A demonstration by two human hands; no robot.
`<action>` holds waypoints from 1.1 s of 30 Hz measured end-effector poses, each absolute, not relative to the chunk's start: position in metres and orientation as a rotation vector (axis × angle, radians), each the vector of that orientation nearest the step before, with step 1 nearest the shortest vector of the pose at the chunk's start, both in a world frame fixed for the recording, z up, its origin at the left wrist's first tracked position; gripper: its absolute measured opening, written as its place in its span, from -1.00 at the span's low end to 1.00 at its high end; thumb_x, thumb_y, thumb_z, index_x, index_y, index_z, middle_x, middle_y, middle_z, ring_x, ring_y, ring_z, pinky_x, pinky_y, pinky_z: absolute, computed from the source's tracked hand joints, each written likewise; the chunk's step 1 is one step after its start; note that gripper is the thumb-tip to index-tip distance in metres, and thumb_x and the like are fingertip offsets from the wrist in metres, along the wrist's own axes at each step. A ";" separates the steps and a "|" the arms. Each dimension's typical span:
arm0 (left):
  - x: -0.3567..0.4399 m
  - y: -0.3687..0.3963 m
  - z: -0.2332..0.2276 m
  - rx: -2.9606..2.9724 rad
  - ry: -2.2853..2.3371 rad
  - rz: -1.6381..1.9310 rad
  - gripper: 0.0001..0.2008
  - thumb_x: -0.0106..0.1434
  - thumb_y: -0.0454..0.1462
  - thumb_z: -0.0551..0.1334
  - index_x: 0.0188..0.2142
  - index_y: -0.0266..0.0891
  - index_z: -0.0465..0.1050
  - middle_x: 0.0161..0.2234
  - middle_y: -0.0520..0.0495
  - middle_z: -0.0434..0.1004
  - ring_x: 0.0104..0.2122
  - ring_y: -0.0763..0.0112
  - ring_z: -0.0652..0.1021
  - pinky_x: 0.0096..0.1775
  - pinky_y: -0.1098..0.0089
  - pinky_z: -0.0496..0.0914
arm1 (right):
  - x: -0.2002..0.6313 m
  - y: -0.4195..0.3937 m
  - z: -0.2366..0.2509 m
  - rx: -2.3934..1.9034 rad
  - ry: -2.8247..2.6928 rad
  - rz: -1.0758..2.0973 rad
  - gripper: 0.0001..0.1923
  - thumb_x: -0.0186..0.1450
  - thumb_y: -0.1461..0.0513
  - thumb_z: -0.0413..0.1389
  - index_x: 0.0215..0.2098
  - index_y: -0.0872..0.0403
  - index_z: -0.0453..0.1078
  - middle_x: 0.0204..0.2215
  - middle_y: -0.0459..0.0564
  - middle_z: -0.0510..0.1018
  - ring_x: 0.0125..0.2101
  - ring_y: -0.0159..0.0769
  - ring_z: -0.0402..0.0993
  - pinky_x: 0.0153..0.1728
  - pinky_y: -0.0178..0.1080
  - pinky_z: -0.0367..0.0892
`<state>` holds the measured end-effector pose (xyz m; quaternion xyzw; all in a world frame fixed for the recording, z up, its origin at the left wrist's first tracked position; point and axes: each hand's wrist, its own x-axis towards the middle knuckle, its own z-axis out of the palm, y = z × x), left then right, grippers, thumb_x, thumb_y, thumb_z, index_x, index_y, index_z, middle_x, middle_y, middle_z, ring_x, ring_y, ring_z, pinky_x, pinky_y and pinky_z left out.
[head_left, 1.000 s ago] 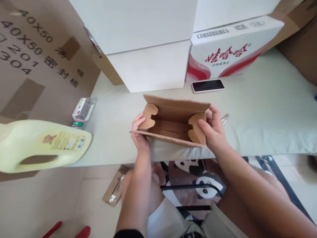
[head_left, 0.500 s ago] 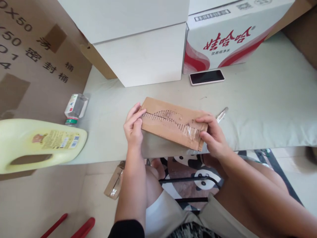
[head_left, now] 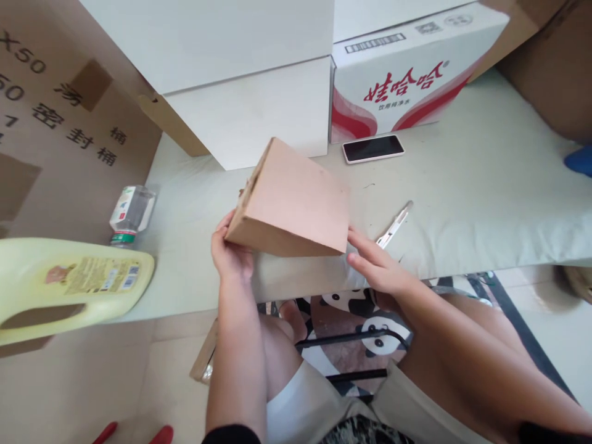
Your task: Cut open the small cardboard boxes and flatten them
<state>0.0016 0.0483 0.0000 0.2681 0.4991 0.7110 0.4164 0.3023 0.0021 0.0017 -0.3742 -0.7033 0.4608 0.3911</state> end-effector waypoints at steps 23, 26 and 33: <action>0.036 0.052 -0.020 1.186 1.487 1.656 -0.25 0.10 0.28 0.33 0.18 0.04 0.35 0.22 -0.17 0.46 0.18 0.13 0.52 0.09 0.17 0.48 | 0.317 -0.004 0.023 -0.880 -1.816 0.671 -0.78 0.40 0.11 0.11 -0.12 -0.05 0.57 0.07 0.10 0.54 0.16 -0.03 0.48 0.29 0.12 0.33; 0.027 0.055 -0.021 1.371 1.380 1.781 -0.16 0.10 0.39 0.21 0.27 0.17 0.20 0.43 -0.08 0.12 0.41 -0.01 0.24 0.31 -0.02 0.25 | 0.315 -0.006 0.025 -0.822 -1.803 0.715 -0.78 0.38 0.10 0.13 -0.17 -0.03 0.59 0.03 0.10 0.56 0.14 -0.02 0.50 0.27 0.10 0.35; 0.026 0.048 -0.013 1.642 1.289 1.754 -0.17 0.17 0.42 0.08 0.30 0.15 0.20 0.33 -0.11 0.25 0.40 -0.07 0.23 0.33 -0.06 0.21 | 0.310 -0.011 0.032 -0.678 -1.848 0.823 -0.75 0.41 0.07 0.10 -0.21 -0.04 0.60 -0.11 0.07 0.62 -0.03 -0.10 0.58 0.20 0.03 0.43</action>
